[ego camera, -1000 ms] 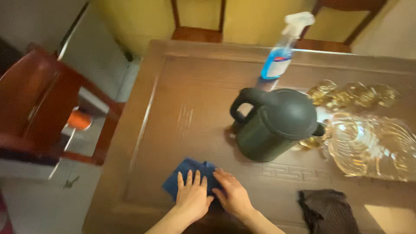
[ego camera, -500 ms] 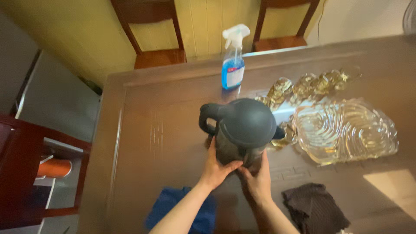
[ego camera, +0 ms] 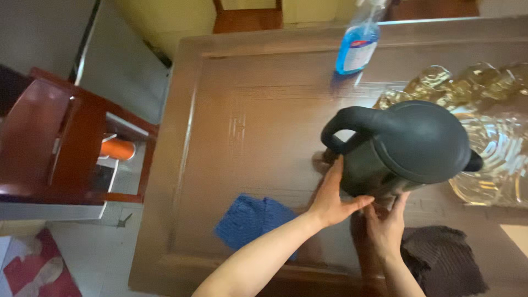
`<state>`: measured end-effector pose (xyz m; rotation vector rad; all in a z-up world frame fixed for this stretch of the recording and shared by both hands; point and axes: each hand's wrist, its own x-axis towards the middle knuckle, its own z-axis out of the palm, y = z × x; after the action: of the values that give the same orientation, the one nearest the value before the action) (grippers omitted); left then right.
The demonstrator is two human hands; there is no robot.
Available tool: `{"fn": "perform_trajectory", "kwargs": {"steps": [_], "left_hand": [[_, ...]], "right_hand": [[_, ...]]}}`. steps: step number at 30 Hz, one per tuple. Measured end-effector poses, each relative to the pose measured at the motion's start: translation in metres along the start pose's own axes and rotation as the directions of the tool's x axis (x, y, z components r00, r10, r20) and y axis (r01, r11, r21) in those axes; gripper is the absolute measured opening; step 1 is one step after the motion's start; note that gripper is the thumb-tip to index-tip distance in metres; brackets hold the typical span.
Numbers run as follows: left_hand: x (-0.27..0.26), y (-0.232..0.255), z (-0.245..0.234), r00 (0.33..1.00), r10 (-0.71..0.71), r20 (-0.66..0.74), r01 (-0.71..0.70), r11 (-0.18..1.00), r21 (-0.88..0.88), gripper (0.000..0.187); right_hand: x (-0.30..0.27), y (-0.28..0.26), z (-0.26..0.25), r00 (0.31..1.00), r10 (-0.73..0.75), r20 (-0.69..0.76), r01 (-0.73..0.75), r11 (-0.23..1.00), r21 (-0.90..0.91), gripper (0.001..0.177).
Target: The person wipes down a wooden table using a cloth, rearranges the chairs around the table, and wipes a glass tray and small glasses with a cloth.
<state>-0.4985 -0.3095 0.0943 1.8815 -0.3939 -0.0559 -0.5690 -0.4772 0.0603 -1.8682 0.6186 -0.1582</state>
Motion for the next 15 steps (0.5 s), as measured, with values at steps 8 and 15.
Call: {"fn": "perform_trajectory", "kwargs": {"steps": [8,15], "left_hand": [[-0.111,-0.013,-0.088,0.996,0.064,0.054,-0.082,0.892,0.444,0.064],[-0.207,-0.036,-0.143,0.989,-0.148,-0.009,0.111,0.699,0.707,0.062]], "right_hand": [[-0.127,0.011,0.046,0.819,-0.539,0.198,0.573,0.789,-0.221,0.056],[-0.129,-0.005,0.115,0.3,-0.714,0.632,0.947,0.299,-0.112,0.06]]}}
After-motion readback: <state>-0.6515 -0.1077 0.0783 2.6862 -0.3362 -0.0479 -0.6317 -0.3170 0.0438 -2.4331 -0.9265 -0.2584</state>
